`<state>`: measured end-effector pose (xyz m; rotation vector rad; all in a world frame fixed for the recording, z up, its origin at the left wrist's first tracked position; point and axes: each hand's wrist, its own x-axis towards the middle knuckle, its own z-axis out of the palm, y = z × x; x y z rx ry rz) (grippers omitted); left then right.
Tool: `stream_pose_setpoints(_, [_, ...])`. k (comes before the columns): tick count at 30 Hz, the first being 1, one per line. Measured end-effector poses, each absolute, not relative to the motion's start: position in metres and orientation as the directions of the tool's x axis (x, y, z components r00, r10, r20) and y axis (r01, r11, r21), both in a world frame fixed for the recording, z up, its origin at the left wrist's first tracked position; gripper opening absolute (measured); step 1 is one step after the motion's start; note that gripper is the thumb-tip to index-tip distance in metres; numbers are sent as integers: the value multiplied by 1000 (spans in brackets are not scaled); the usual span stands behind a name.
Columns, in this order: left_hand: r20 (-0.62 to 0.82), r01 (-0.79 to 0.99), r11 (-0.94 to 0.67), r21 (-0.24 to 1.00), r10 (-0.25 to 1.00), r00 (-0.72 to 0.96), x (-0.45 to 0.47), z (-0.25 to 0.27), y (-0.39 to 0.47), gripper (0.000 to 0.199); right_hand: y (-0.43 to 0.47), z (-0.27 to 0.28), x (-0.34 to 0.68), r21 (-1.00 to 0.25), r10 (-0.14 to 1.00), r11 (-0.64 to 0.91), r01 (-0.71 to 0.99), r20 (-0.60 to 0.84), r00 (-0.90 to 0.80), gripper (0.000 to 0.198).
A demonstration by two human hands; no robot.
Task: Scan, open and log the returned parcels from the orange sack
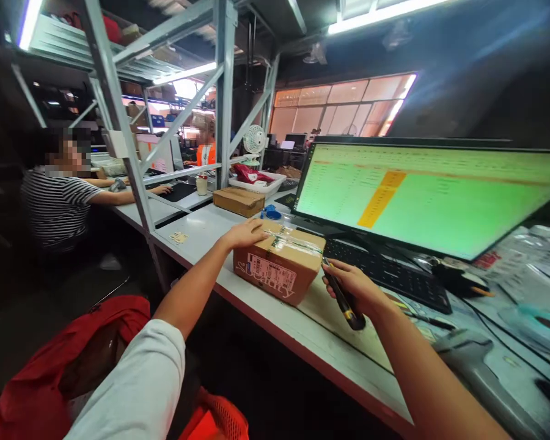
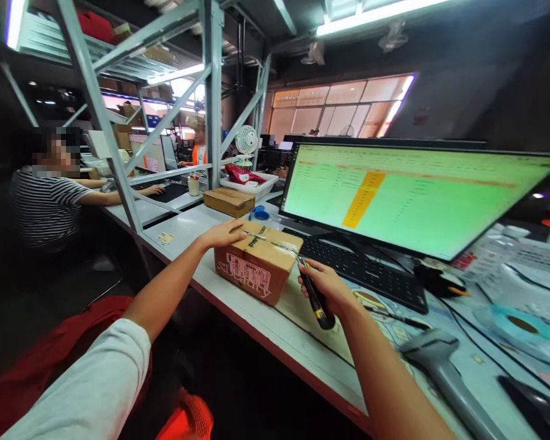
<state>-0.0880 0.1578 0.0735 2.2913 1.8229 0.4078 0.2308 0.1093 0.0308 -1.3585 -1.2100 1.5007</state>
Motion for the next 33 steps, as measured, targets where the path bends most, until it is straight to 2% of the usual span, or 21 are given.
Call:
stream_pose_setpoints(4, [109,913,-234,333,972,210,-91,68,156,68,95,37,228,-973,959,-230,23,-230,-163,26])
stream_pose_setpoints(11, [107,920,-208,331,977,182,-93,67,163,71,107,48,224,-972,967,-235,19,-236,-93,8])
stream_pose_setpoints(18, [96,924,-193,331,981,170,-92,69,161,71,108,55,224,-973,966,-228,21,-229,-124,4])
stream_pose_setpoints(23, [110,923,-189,336,981,161,-92,68,162,69,106,59,227,-974,966,-220,49,-225,-127,10])
stream_pose_setpoints(28, [120,919,-203,339,978,172,-94,66,163,70,114,61,231,-973,975,-221,59,-222,-12,20])
stream_pose_setpoints(33, [131,924,-208,321,976,174,-92,65,163,68,118,68,225,-971,972,-216,100,-223,-71,10])
